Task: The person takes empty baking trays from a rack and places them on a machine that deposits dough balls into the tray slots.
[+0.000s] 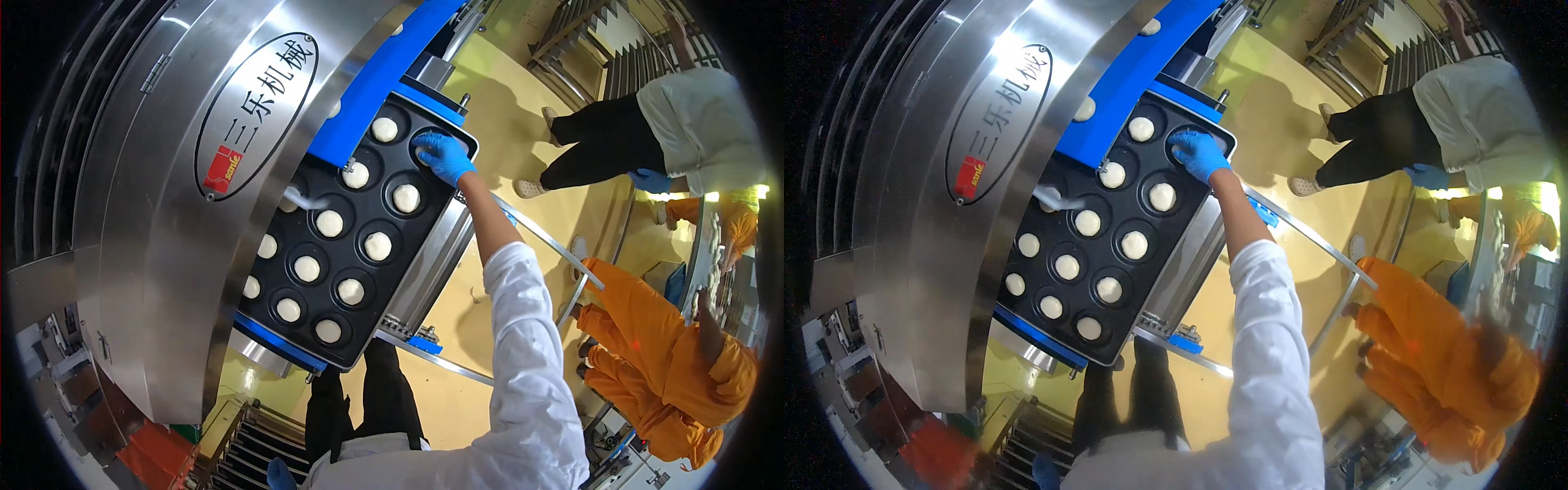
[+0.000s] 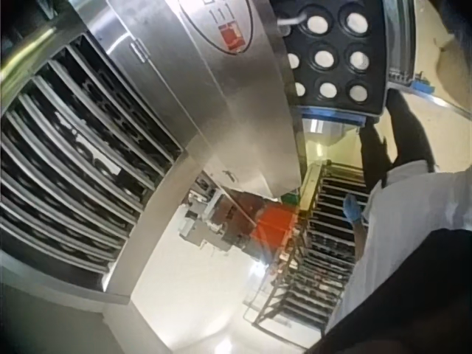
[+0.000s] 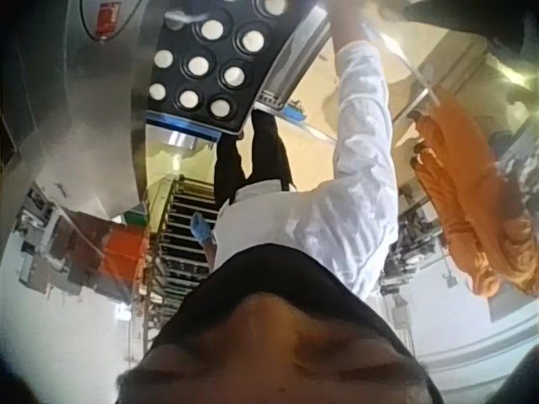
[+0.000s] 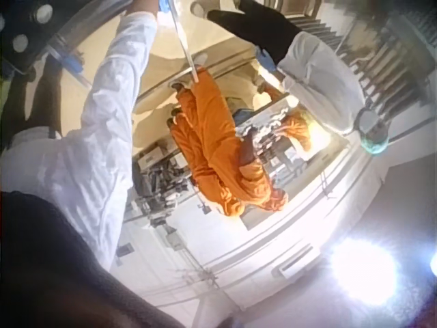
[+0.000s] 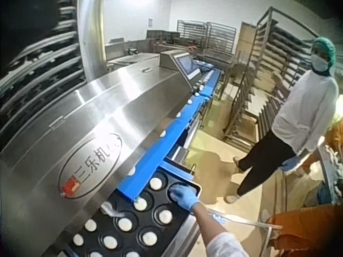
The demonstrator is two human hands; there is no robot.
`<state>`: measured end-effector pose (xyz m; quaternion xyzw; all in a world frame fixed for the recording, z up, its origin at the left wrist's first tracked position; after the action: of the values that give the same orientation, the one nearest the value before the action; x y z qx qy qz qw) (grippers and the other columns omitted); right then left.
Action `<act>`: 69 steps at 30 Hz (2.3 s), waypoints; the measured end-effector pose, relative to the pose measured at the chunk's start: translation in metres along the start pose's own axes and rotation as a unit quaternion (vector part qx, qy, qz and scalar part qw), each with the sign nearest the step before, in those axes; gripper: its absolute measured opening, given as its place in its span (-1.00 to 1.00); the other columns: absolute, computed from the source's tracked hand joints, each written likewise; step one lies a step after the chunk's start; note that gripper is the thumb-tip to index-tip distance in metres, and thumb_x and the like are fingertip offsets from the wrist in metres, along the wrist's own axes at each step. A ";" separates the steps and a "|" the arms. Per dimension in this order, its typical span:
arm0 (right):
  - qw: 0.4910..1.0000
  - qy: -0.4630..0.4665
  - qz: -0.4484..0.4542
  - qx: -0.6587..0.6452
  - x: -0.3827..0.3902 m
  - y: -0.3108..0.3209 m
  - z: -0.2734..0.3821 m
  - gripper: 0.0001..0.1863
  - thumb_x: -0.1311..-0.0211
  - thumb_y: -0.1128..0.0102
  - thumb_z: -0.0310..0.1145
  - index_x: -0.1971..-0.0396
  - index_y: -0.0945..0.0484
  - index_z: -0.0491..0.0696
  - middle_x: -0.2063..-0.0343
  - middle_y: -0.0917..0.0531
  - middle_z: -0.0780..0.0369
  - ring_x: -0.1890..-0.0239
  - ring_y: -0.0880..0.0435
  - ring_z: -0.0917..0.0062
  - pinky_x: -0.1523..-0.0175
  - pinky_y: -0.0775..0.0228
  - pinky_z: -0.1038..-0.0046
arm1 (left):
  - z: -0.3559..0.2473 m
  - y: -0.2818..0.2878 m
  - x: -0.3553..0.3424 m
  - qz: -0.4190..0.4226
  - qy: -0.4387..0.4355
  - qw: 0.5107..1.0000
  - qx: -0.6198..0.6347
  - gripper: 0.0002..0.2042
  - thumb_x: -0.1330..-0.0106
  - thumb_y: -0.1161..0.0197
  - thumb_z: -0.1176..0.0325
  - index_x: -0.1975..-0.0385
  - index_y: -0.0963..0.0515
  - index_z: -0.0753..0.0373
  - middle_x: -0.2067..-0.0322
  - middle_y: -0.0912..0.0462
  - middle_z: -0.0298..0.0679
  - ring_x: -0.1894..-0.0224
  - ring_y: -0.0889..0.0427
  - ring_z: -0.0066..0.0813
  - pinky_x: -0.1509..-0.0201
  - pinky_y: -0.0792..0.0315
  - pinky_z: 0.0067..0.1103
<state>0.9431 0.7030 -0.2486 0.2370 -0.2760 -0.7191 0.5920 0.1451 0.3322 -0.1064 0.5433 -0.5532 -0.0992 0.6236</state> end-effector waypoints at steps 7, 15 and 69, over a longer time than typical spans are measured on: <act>0.976 -0.176 -0.117 0.062 0.005 0.009 -0.022 -0.83 -0.04 -0.25 -0.28 0.35 -0.69 0.03 0.29 -0.64 0.07 0.19 -0.61 0.21 0.03 -0.42 0.27 | -0.002 0.003 0.009 -0.011 0.005 0.997 -0.080 -0.63 -0.31 -0.14 0.21 0.04 -0.51 0.37 0.07 -0.59 -0.07 0.04 -0.54 -0.26 -0.09 -0.38 -0.45; 0.927 -0.103 -0.140 0.333 0.043 -0.020 0.038 -0.40 -0.17 -0.05 -0.17 -0.20 -0.24 -0.10 -0.19 -0.31 0.00 -0.23 -0.24 0.07 -0.27 0.05 -0.05 | 0.004 -0.005 0.012 0.000 0.012 1.000 0.008 -0.67 -0.31 -0.13 0.25 0.09 -0.53 0.39 0.10 -0.60 -0.04 0.07 -0.54 -0.22 -0.06 -0.39 -0.43; 0.966 -0.123 0.045 0.225 0.170 -0.080 0.150 -0.65 0.10 -0.25 -0.40 0.20 -0.50 -0.05 0.21 -0.48 -0.02 0.15 -0.48 0.01 0.11 -0.43 0.12 | 0.084 -0.012 -0.039 -0.005 -0.027 0.999 0.042 -0.78 -0.24 -0.15 0.39 0.22 -0.57 0.38 0.28 -0.64 -0.16 0.24 -0.58 -0.43 0.09 -0.46 -0.54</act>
<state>0.7533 0.5657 -0.1948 0.2608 -0.5116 -0.6351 0.5167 0.0694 0.3077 -0.1559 0.5687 -0.5706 -0.0936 0.5849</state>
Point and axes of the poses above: each hand's wrist, its own x-axis away from the middle knuckle, its own y-axis out of the back of the hand, z = x × y, the point moved 6 cm from there along -x, towards the middle knuckle
